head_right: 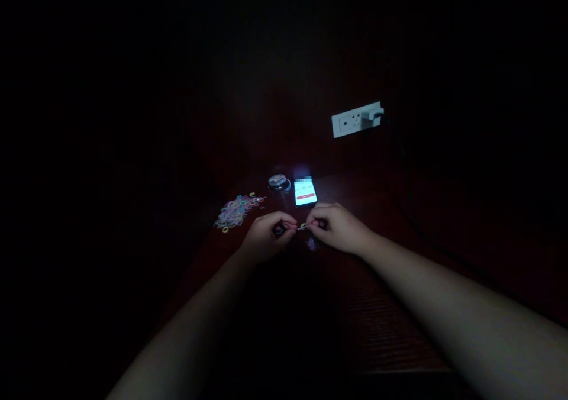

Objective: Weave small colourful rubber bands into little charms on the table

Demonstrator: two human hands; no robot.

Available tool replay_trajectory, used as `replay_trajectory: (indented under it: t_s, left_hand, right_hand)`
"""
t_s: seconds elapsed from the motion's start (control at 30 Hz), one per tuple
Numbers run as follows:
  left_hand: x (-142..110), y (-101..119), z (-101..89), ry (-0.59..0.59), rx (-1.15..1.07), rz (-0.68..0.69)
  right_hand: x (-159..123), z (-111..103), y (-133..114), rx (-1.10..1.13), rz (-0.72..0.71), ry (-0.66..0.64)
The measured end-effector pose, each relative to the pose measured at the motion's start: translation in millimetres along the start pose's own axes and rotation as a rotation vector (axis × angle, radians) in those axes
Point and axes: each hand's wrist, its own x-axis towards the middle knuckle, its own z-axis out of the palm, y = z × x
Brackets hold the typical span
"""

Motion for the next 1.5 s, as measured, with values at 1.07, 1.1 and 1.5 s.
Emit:
replay_trajectory:
  t_s: [1.07,1.1,1.5]
  left_hand:
    - [1,-4,1.0,-0.168,0.018,0.014]
    - [1,-3,1.0,-0.172,0.016,0.014]
    - [0,-55,-17.4,0.138,0.21,-0.43]
  right_hand:
    - [-1,-1,12,-0.121,0.02,-0.229]
    - [-1,0,12,-0.126,0.02,-0.227]
    - [0,-2,13,-0.18,0.089,-0.161]
